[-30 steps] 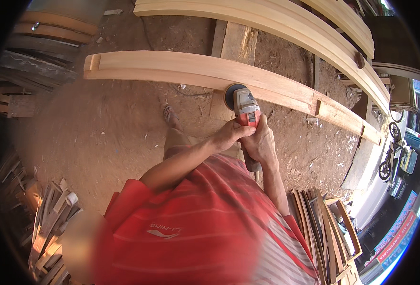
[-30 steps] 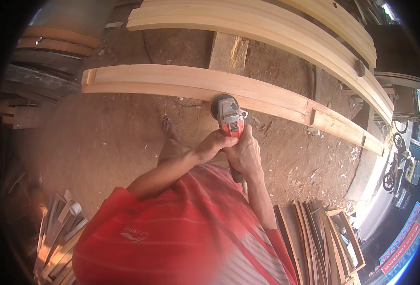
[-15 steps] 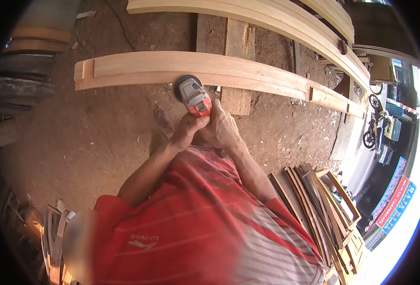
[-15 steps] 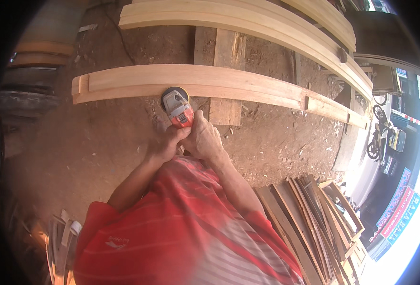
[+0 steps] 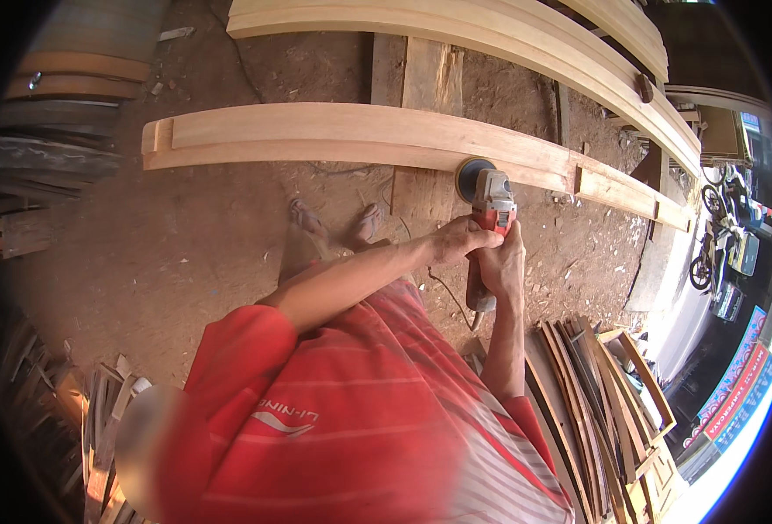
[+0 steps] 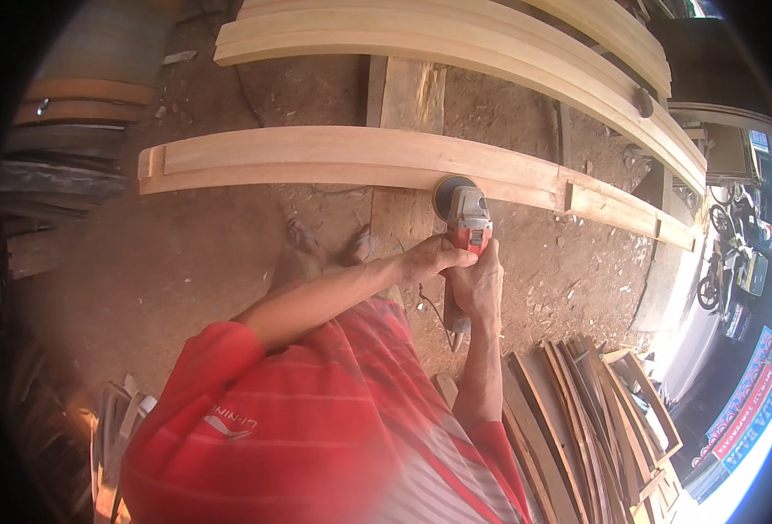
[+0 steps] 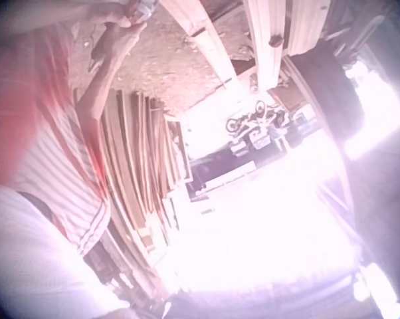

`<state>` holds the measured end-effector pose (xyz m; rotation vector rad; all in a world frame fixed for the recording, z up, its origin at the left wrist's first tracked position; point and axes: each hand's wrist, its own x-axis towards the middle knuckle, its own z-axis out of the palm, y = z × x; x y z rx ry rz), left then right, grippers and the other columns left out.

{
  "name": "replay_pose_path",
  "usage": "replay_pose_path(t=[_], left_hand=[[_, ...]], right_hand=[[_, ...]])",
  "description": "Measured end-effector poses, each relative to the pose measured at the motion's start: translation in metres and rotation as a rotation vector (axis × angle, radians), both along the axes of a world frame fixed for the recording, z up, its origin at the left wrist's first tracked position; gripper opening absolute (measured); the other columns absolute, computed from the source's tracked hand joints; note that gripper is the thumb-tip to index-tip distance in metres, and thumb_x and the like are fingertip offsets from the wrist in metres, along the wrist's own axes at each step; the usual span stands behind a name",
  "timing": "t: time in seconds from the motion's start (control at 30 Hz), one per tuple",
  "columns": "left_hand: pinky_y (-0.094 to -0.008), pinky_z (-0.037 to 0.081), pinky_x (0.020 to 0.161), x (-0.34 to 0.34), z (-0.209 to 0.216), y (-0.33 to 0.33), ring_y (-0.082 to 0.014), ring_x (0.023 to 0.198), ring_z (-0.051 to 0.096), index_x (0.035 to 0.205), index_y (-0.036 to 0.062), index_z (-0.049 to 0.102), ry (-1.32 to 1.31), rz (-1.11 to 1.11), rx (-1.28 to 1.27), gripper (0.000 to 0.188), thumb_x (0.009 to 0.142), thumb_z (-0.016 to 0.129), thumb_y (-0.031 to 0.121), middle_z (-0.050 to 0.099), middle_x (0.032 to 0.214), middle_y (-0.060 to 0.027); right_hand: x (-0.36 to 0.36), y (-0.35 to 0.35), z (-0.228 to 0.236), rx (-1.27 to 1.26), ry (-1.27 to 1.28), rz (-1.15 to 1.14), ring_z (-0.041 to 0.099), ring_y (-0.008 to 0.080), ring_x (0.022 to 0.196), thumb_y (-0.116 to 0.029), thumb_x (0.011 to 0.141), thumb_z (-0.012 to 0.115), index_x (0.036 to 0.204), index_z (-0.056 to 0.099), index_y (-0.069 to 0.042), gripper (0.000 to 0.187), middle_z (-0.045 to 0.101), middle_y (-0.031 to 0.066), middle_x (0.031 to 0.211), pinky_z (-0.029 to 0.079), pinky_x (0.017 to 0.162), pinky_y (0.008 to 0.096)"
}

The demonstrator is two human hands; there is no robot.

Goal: The person sands the surface and edges of long wooden beams by hand with a piece of sandpaper and then uses an electric angle grinder with a sanding disc to smooth the wood further.

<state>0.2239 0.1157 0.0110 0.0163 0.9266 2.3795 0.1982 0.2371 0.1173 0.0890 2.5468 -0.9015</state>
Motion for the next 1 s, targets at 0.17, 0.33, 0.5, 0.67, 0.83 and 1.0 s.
replay_pose_path(t=[0.17,0.33,0.5,0.67,0.83,1.0], left_hand=[[-0.0399,0.047,0.11,0.014,0.001,-0.02,-0.0185,0.124,0.062,0.137,0.0038,0.062,-0.075,-0.031,0.047,0.045,0.103,0.064,0.033,0.067,0.13,-0.0077],[-0.0391,0.044,0.113,0.069,0.011,-0.1,-0.0177,0.126,0.061,0.14,0.0049,0.061,-0.09,0.056,-0.084,0.046,0.102,0.064,0.03,0.066,0.135,-0.008],[-0.0332,0.047,0.102,0.136,0.026,-0.196,-0.0125,0.116,0.059,0.134,0.0053,0.063,-0.146,0.286,-0.176,0.042,0.102,0.062,0.033,0.065,0.123,-0.0021],[-0.0299,0.049,0.094,0.207,0.011,-0.29,-0.0111,0.112,0.059,0.137,0.0047,0.06,-0.292,0.406,-0.246,0.047,0.102,0.061,0.036,0.062,0.123,-0.0016],[-0.0335,0.051,0.103,0.251,0.016,-0.37,-0.0153,0.124,0.06,0.147,0.003,0.05,-0.22,0.656,-0.268,0.051,0.104,0.056,0.03,0.061,0.135,-0.0054],[-0.0356,0.05,0.107,0.264,0.002,-0.403,-0.0167,0.128,0.06,0.148,0.0028,0.049,-0.185,0.637,-0.23,0.05,0.106,0.053,0.029,0.06,0.14,-0.007]], right_hand=[[0.012,-0.022,0.0,-0.044,-0.027,-0.021,0.075,0.0453,0.09,-0.037,0.084,0.082,0.111,0.052,0.003,0.056,0.073,0.0297,0.092,0.057,0.075,0.0502],[0.044,-0.09,-0.011,-0.003,-0.084,0.14,0.075,0.0438,0.088,-0.03,0.081,0.084,0.106,0.053,0.003,0.052,0.072,0.0301,0.09,0.057,0.074,0.0488],[0.083,-0.192,-0.01,-0.041,-0.132,0.301,0.071,0.0528,0.092,-0.038,0.083,0.082,0.107,0.05,0.002,0.056,0.07,0.0332,0.091,0.055,0.075,0.0541],[0.122,-0.299,-0.017,-0.071,-0.119,0.578,0.072,0.0509,0.09,-0.035,0.085,0.075,0.107,0.048,0.005,0.053,0.07,0.0343,0.091,0.056,0.075,0.0572],[0.153,-0.389,-0.012,-0.133,-0.138,0.695,0.072,0.0522,0.085,-0.026,0.083,0.072,0.105,0.048,0.006,0.046,0.07,0.0336,0.089,0.057,0.075,0.0574],[0.165,-0.422,-0.011,-0.098,-0.138,0.695,0.072,0.0527,0.088,-0.03,0.085,0.07,0.106,0.048,0.006,0.047,0.07,0.0336,0.09,0.057,0.076,0.0579]])
